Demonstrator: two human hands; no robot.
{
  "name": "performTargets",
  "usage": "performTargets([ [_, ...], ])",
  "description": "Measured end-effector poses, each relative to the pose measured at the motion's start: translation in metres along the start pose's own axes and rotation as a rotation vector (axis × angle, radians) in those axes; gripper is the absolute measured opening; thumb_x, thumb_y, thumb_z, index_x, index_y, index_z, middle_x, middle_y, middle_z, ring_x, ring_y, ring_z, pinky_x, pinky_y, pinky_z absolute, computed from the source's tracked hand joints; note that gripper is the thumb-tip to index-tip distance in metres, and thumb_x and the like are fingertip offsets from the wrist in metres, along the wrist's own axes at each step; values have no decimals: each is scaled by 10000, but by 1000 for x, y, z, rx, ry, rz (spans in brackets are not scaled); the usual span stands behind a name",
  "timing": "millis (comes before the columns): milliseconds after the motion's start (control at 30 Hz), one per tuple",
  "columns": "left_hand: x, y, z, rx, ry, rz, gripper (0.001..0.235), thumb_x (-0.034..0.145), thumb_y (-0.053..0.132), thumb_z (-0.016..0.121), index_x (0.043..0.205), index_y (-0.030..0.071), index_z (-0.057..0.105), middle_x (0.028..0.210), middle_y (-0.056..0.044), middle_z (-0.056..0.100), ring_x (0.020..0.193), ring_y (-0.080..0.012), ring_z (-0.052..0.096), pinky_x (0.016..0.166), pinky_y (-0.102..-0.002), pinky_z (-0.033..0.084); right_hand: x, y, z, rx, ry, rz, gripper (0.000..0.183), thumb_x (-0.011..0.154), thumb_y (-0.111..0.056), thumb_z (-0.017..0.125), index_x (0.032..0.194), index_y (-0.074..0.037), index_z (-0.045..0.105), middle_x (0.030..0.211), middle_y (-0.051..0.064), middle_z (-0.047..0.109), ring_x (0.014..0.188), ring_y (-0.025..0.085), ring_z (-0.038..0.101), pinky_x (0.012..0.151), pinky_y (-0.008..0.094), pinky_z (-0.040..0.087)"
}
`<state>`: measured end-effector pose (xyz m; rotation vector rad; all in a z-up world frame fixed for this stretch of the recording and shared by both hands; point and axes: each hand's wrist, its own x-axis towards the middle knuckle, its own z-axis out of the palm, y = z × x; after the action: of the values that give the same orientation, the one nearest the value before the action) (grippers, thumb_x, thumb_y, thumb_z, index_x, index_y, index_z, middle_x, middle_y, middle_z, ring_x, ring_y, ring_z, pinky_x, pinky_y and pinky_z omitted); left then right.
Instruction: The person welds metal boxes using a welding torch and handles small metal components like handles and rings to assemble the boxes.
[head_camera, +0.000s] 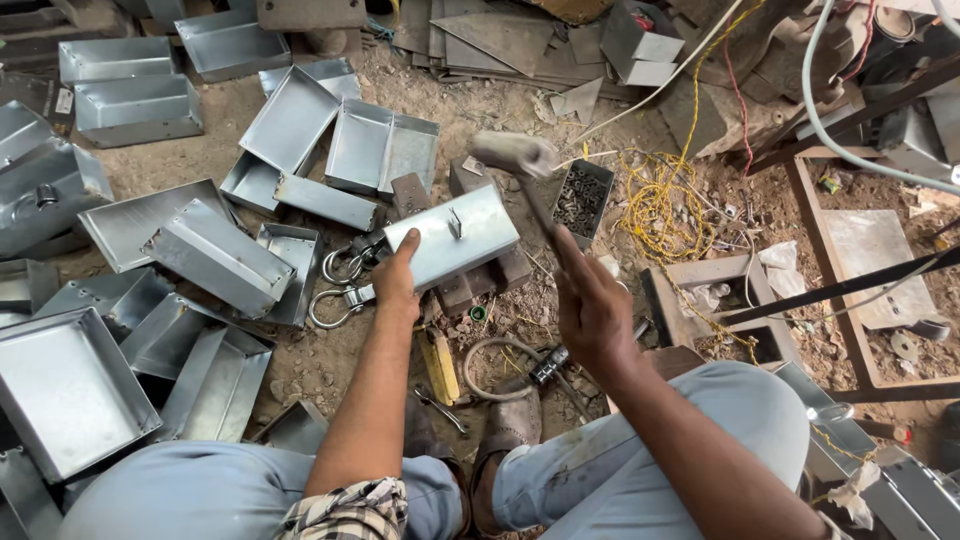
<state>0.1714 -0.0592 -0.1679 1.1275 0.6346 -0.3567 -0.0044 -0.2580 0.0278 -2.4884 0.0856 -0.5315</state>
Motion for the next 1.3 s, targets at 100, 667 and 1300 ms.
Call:
performTargets([
  [100,6,-6,-2,-112,-76,21,629,785,358,846,1206,-72,663,1159,-193,724,1022,-307,707,901,-408,588,-2,4,20,-297,-504,316,510,1082,-220,447,1554,-402,381,984,88,614,593,247,563,464,404,526],
  [667,-12,3,3,49,21,42,607,783,412,843,1132,-51,663,1159,-215,712,1096,-326,676,1024,-398,498,-4,32,38,110,-346,302,371,1113,-356,449,1089,-55,665,682,59,604,568,192,568,495,408,485],
  [1300,1,-14,2,-39,9,126,600,787,332,871,1131,-128,701,1128,-190,726,981,-278,661,940,-408,498,-5,32,33,41,-115,23,373,1078,-385,436,991,-41,549,734,130,596,618,277,577,563,469,474],
])
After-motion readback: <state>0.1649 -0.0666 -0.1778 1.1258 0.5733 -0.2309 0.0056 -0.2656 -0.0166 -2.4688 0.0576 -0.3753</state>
